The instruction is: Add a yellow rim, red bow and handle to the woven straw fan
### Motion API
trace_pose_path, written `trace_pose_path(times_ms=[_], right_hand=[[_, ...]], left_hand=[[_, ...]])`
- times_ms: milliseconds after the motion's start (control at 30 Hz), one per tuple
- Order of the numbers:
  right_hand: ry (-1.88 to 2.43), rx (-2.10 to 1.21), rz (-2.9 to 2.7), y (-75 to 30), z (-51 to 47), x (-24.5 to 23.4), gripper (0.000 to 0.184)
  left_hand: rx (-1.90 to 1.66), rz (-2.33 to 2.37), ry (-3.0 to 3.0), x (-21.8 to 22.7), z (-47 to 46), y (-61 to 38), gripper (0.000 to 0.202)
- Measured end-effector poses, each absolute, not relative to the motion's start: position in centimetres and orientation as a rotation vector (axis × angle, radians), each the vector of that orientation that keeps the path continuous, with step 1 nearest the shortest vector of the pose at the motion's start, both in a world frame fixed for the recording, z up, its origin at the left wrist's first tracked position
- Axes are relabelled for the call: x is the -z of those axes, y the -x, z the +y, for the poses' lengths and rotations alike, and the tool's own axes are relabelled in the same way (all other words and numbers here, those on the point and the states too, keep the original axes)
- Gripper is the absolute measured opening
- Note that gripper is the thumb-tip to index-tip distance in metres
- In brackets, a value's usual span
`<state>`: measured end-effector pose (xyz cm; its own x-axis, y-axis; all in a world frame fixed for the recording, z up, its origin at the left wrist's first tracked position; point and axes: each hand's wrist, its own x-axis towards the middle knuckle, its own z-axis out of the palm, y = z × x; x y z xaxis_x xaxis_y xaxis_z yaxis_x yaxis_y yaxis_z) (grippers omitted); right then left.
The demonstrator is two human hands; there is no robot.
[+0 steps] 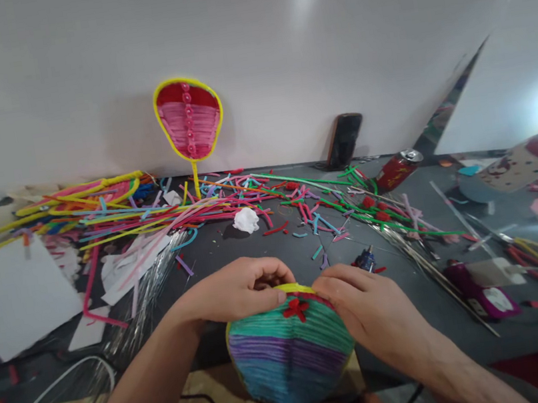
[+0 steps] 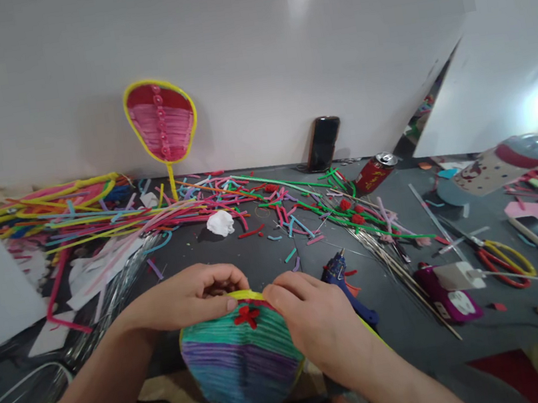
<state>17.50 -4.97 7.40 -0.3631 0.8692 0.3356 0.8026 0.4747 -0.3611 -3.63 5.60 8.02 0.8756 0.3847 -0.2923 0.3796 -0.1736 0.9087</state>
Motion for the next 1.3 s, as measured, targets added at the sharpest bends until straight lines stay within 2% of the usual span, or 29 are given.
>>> trace_pose_path(times_ms=[400,800,1300], right_hand=[[1.399,-0.171,-2.25,-17.8,-5.0,-6.8,0.039],[1.384,-0.042,-2.284,-17.1,-5.0,-8.1,0.028],[1.392,0.023,-2.35,-16.7,-5.1,-8.6,0.024]], left_hand=[[0.001,0.593,-1.762,-8.2,5.6,3.5,0.024],[-0.013,0.609,-1.77,-8.3,5.4,3.6,0.022],[-0.082,0.639,-1.657,-8.3,4.7,3.1,0.016]])
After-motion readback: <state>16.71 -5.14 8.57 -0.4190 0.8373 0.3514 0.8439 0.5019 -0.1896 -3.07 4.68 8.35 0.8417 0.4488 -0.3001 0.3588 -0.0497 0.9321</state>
